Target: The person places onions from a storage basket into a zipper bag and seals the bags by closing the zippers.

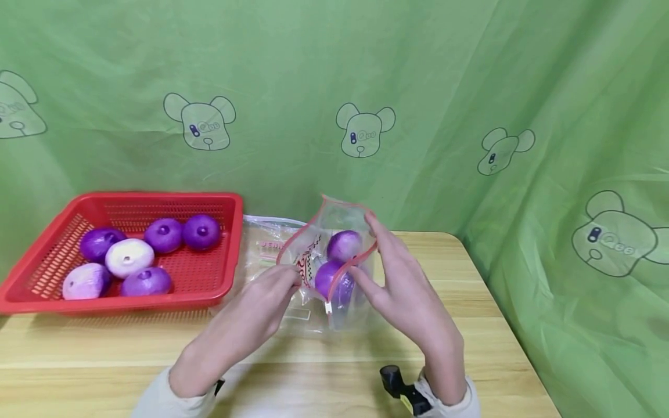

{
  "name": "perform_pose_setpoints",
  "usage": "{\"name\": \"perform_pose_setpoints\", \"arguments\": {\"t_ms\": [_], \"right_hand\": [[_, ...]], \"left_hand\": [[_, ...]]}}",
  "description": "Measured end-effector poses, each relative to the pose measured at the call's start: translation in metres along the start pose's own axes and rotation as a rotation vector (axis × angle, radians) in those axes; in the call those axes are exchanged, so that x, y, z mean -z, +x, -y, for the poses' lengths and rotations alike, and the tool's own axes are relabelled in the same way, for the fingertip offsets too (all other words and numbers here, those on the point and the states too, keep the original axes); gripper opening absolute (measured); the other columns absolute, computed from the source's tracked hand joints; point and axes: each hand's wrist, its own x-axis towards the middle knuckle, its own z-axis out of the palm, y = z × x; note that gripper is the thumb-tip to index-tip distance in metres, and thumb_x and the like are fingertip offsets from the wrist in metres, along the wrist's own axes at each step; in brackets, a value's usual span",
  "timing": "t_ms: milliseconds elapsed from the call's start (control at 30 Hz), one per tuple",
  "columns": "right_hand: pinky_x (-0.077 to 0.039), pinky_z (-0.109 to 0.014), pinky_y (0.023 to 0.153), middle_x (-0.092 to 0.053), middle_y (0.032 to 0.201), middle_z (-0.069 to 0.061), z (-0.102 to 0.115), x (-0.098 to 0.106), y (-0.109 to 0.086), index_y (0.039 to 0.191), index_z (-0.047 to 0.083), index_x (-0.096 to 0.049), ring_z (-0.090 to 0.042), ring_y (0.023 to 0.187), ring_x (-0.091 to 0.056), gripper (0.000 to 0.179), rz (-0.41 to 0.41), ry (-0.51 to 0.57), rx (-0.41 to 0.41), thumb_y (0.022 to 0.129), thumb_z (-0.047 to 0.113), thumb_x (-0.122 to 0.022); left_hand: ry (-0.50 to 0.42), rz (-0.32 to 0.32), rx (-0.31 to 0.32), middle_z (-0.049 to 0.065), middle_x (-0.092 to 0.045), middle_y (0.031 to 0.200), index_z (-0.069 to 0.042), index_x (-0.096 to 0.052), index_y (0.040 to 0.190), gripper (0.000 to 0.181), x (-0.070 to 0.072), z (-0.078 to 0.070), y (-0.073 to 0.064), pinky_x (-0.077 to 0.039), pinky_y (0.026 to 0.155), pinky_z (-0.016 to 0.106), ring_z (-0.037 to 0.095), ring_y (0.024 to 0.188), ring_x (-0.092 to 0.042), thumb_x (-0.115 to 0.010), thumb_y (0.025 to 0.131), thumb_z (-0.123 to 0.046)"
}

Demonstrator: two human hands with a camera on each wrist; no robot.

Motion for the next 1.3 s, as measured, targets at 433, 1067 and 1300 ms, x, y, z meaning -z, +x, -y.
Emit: {"name": "perform_pose_setpoints", "arguments": {"t_ms": [433,1067,1300], "right_hand": [[-0.051,-0.049,0.096,-0.055,0.141,-0.015,-0.001,0.005,0.0,0.091,0.005,-0.063,-0.035,0.125,-0.056,0.011,-0.2,-0.053,0.07,0.087,-0.005,-0.068],[-0.046,-0.049,0.104,-0.056,0.141,-0.016,-0.003,0.004,0.002,0.093,0.008,-0.065,-0.035,0.13,-0.053,0.008,-0.032,-0.058,0.051,0.089,0.002,-0.068],[-0.045,-0.048,0.105,-0.056,0.141,-0.016,-0.004,0.002,0.001,0.094,0.01,-0.065,-0.033,0.13,-0.052,0.009,-0.001,-0.071,0.038,0.088,0.003,-0.065]], "left_hand": [[-0.048,0.052,-0.011,0.005,-0.063,0.105,-0.007,-0.059,0.099,0.013,-0.004,0.0,0.0,-0.056,0.084,0.03,0.017,0.097,-0.062,-0.066,0.089,-0.003],[0.044,-0.028,0.01,0.0,-0.065,0.104,-0.01,-0.065,0.104,0.012,0.025,0.009,0.003,-0.054,0.089,0.033,0.015,0.102,-0.061,-0.067,0.091,-0.01],[0.107,-0.086,0.121,0.008,-0.068,0.112,-0.005,-0.066,0.11,0.019,0.028,0.036,-0.013,-0.054,0.092,0.042,0.025,0.11,-0.061,-0.066,0.09,-0.007]]}}
